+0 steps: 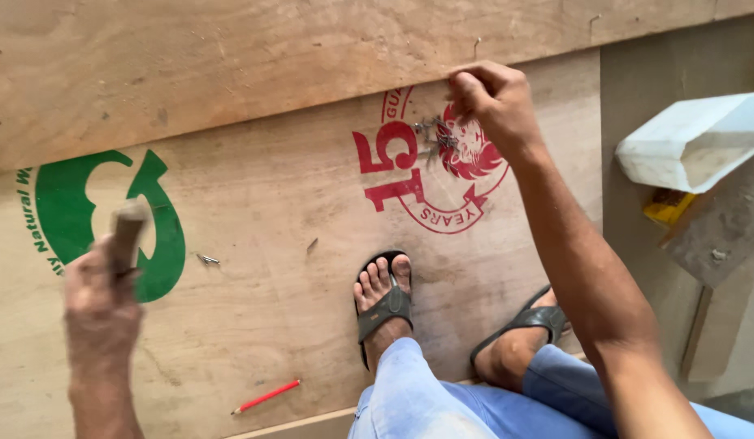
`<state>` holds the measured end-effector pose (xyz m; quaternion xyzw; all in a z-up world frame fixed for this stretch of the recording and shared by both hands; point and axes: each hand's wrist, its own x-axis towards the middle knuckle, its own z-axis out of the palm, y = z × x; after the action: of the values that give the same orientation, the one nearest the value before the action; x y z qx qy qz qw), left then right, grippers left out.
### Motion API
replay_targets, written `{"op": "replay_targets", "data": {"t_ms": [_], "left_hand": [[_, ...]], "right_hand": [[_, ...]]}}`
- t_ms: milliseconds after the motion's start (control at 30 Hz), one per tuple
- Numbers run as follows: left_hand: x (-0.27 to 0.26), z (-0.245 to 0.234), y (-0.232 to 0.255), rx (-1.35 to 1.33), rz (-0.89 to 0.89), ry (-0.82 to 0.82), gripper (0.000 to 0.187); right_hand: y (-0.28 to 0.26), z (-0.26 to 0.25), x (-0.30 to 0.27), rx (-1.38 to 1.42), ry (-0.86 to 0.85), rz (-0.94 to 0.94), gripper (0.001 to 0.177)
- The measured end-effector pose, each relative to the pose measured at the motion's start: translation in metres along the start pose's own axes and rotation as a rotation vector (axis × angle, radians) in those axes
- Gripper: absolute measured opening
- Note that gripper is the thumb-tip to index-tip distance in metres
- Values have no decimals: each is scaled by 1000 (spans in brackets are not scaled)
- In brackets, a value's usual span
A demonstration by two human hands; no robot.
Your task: The person hammers multiple nails into a wooden board on the floor, using a hammer to drive each nail until it is flush with the surface.
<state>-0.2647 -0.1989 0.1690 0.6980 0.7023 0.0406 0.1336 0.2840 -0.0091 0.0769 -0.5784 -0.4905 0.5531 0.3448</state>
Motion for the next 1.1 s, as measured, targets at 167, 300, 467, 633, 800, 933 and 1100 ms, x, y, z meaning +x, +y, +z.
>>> {"op": "replay_targets", "data": {"t_ms": [167, 300, 467, 633, 800, 933, 1100], "left_hand": [[50, 18, 169, -224, 487, -56, 46], [68, 59, 276, -333, 1059, -52, 45], [107, 131, 315, -380, 1218, 306, 41], [157, 213, 279, -340, 562, 77, 47], [142, 246, 296, -322, 572, 100, 58], [138, 243, 302, -342, 574, 0, 64], [146, 234, 314, -358, 686, 30, 46]], "right_hand": [[-39, 59, -18, 166, -577, 380, 48], [-45, 83, -46, 421, -748, 408, 41], [-18, 10, -54, 189, -75, 344, 27], [10, -58, -65, -338, 298, -116, 33], [28, -61, -84, -721, 367, -118, 26], [38, -47, -89, -312, 331, 362, 23], [50, -44, -74, -176, 337, 338, 32]]}}
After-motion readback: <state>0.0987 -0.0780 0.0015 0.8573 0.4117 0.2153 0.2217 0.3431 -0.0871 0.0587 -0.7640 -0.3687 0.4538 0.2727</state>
